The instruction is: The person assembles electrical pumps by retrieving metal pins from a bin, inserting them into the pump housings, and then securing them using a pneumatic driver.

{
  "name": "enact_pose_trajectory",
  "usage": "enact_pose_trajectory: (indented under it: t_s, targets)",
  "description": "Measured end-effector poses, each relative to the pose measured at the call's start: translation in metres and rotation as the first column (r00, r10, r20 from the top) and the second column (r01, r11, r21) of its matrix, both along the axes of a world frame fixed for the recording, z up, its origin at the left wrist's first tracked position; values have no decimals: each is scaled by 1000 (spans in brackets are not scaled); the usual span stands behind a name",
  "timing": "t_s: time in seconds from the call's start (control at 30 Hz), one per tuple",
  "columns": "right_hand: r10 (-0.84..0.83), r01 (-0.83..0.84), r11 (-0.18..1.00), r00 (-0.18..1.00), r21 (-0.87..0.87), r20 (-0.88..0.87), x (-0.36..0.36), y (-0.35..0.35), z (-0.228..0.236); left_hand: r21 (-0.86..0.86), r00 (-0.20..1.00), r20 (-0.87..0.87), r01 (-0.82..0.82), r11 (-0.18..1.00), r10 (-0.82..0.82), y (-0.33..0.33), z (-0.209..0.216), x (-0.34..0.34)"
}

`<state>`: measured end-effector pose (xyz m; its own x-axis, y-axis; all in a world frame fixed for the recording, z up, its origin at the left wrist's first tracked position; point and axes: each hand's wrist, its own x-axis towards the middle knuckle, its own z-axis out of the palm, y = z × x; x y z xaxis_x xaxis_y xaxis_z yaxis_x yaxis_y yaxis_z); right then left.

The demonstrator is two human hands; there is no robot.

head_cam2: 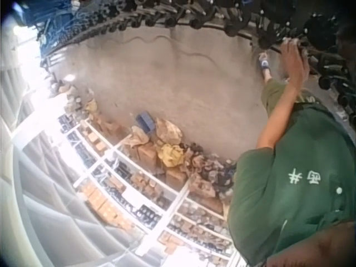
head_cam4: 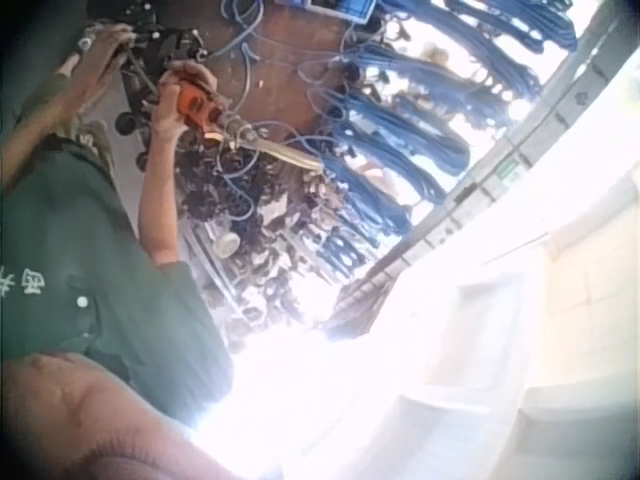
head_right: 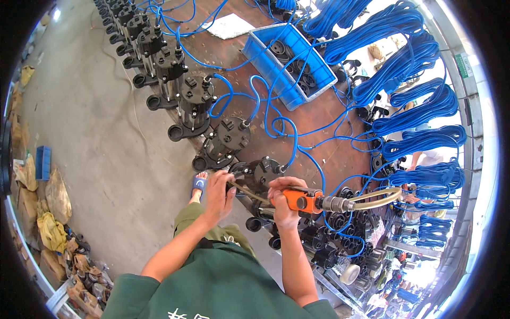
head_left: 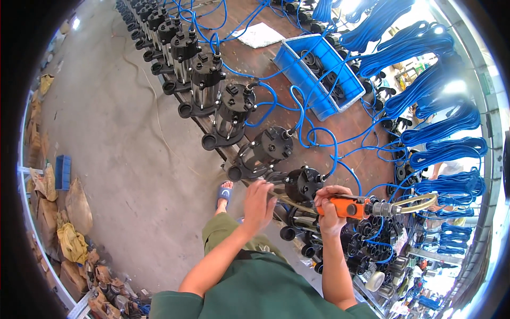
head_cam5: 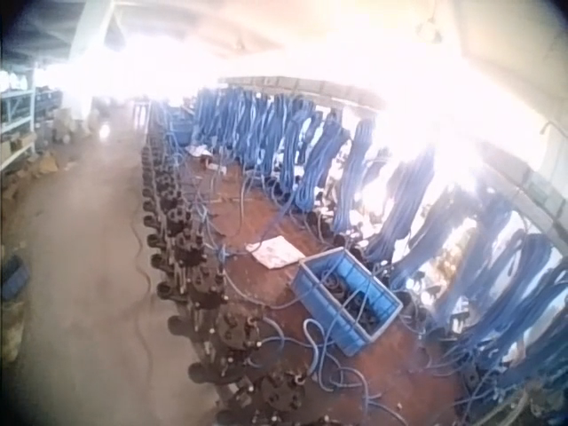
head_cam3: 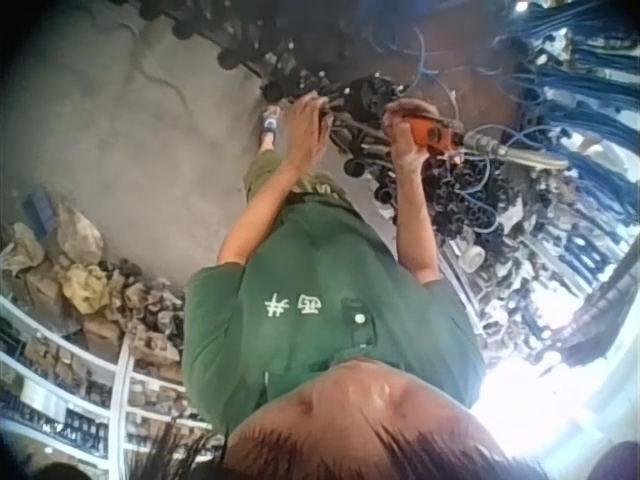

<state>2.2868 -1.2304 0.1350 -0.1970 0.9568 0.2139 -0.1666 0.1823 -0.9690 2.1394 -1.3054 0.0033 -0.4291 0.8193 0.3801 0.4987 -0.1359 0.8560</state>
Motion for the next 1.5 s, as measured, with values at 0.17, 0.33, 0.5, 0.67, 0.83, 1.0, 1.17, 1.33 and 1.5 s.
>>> enact_pose_trajectory:
  t_s: [0.17,0.33,0.5,0.67,0.83,1.0,1.17,1.33,1.5]
  targets:
    - [12,-12,1000,1000,22,-17,-4,3,0,-641,892,453,334,691,-11,-7,-4,-7]
    - [9,-9,999,1000,47,-2,-20,4,22,-485,975,-117,111,867,-190,5,-4,-6]
    - [75,-72,991,997,117,-17,-53,28,18,-239,961,-69,244,940,-267,27,-58,3]
    - [89,-90,996,992,8,84,-53,37,-1,-212,987,-88,113,971,-134,18,-57,30]
    - [-16,19,1000,988,-23,153,-52,18,-12,-208,977,-10,206,956,-213,21,-40,22]
    - [35,-42,997,994,71,99,-38,17,22,122,880,185,421,899,-437,50,-50,17]
    - [16,-32,991,992,126,123,-33,16,3,203,866,154,443,873,-475,60,-63,17]
    - [-33,21,997,985,73,168,-36,19,8,241,870,136,434,868,-473,64,-63,17]
    - [-52,58,998,989,-40,140,-41,25,19,226,882,130,418,880,-452,65,-61,17]
